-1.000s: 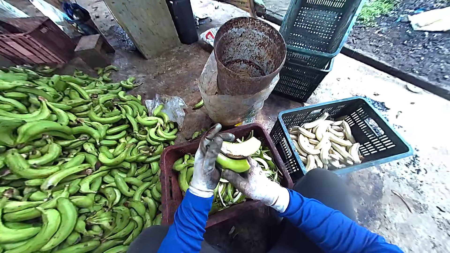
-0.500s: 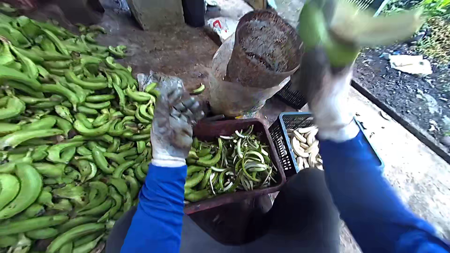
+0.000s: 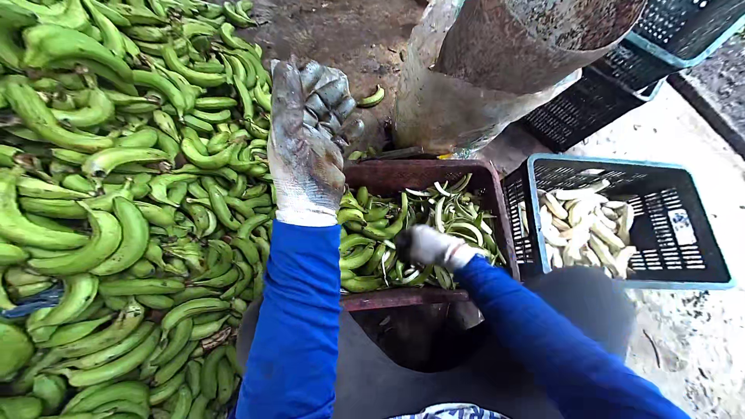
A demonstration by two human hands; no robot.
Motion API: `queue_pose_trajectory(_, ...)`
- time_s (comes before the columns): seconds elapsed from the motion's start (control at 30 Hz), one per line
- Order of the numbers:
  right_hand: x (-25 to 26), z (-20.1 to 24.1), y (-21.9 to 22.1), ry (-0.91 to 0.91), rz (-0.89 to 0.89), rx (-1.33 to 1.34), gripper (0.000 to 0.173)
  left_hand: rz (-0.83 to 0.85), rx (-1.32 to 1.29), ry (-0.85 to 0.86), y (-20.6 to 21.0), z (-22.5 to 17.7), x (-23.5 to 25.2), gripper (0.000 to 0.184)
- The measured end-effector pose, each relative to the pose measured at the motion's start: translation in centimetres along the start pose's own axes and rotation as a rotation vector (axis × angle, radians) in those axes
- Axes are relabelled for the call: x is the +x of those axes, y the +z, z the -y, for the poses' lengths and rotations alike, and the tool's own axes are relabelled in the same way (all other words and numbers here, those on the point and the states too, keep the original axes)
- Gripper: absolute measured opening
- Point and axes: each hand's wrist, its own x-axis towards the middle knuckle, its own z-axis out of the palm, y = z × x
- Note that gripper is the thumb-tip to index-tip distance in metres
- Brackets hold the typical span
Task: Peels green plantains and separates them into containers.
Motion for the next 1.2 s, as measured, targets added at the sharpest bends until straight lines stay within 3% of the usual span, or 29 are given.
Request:
queue_pose_trajectory(0.07,3.5,-0.8,5.6,-0.01,0.178,-0.171,0.034,0.038,0.007,0.02,0.0,-0.2,-0.1,0.052)
queue_pose_trajectory(0.13,4.4,-1.0,8.6,-0.013,0.243,-0.328,0.038,0.068,0.012,0.037,-0.1,-0.3,-0.1,0.052)
queue_pose_trajectory(0.27,5.5,-1.5,9.4,-0.089,0.309,-0.463,0.036,0.077,0.027,0.028,-0.2,-0.2,-0.1,0.052)
queue_pose_trajectory(0.43,5.8,-2.1,9.3,-0.111,0.265,-0.43,0.034,0.093,0.072,0.029,-0.4,0.4,0.2,0.05)
queue_pose_trajectory(0.53,4.6,-2.4,7.2,-0.085,0.138,-0.191,0.035,0.078,0.204,0.003,-0.4,0.3,0.3,0.04)
queue_pose_trajectory(0.6,3.0,-2.7,4.2,-0.05,-0.006,0.108,0.031,0.125,0.517,-0.076,-0.2,0.2,0.0,0.039)
queue_pose_trajectory(0.7,-0.3,-2.8,-1.4,-0.118,-0.215,0.443,0.032,0.393,1.221,-0.223,0.5,0.7,-1.0,0.042)
queue_pose_trajectory(0.77,-4.0,-1.3,-5.5,-0.18,-0.357,0.544,0.034,0.621,1.449,-0.293,0.7,2.8,-1.6,0.051)
queue_pose_trajectory(0.83,-7.7,1.0,-9.0,-0.215,-0.49,0.637,0.03,0.781,1.488,-0.331,1.3,5.2,-2.5,0.066)
queue_pose_trajectory(0.9,-10.9,1.6,-10.6,-0.255,-0.56,0.74,0.028,0.81,1.431,-0.287,2.6,7.0,-4.0,0.07)
queue_pose_trajectory(1.0,-13.4,0.5,-10.8,-0.249,-0.595,0.839,0.032,0.748,1.302,-0.174,4.2,9.4,-5.0,0.048)
queue_pose_trajectory(1.1,-12.7,-2.3,-9.5,-0.079,-0.761,0.917,0.043,0.647,1.253,-0.164,4.5,10.3,-5.1,0.049)
queue_pose_trajectory(1.2,-11.8,-3.6,-8.5,0.042,-0.846,0.913,0.041,0.486,1.152,-0.119,3.7,9.9,-4.9,0.049)
